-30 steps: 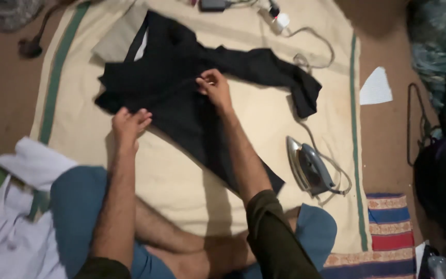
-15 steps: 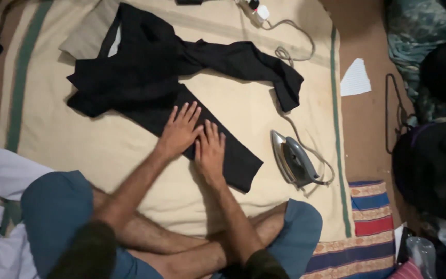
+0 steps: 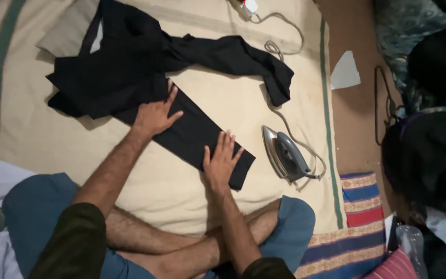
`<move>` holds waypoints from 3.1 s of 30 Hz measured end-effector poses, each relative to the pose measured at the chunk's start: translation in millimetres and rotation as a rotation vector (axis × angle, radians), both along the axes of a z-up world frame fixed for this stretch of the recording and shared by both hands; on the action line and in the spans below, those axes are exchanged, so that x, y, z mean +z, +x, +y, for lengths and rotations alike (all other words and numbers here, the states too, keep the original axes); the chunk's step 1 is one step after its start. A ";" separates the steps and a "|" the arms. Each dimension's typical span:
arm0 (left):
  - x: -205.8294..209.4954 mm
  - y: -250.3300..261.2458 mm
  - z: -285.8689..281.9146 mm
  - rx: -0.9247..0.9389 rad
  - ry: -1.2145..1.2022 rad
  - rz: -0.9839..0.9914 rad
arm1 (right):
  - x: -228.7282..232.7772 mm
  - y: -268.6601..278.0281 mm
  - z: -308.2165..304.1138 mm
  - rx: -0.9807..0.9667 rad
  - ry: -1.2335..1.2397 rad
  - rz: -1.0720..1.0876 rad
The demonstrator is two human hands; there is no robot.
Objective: Ironing a pair of black trousers on a flat surface.
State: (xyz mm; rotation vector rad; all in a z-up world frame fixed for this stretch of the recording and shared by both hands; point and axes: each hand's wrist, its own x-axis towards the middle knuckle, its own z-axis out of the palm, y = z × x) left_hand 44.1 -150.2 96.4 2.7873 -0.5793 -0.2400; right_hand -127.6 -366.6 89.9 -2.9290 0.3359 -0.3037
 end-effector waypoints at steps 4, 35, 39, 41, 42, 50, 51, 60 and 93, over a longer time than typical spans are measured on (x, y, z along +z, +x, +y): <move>-19.6 -4.9 -3.1 -0.013 -0.021 -0.052 | 6.0 -3.4 6.4 0.035 -0.028 0.088; -15.2 -3.2 -9.1 -0.059 -0.035 -0.155 | 15.6 -10.6 -21.2 -0.133 0.038 0.089; -0.9 -2.4 -7.9 -0.051 0.048 -0.042 | 5.1 -14.9 -22.1 -0.172 -0.007 0.025; 4.7 -4.9 -12.1 -0.052 0.031 -0.042 | 8.3 -14.6 -22.3 -0.168 0.002 0.017; 7.0 -9.1 -10.8 -0.050 0.022 -0.037 | 9.0 -16.7 -19.6 -0.162 0.019 0.015; -32.8 -7.4 -5.1 -0.118 -0.182 -0.332 | 12.9 -18.9 -16.8 -0.044 -0.043 0.054; -31.4 -4.5 -0.7 -0.072 -0.150 -0.208 | 17.9 -18.5 -17.7 -0.104 0.066 0.070; -9.7 -5.0 -0.2 -0.006 0.020 -0.100 | 10.1 -18.1 -13.6 -0.149 0.028 0.027; 1.5 -102.7 4.9 0.151 -0.234 -0.361 | 158.1 78.6 -56.4 0.562 0.131 0.206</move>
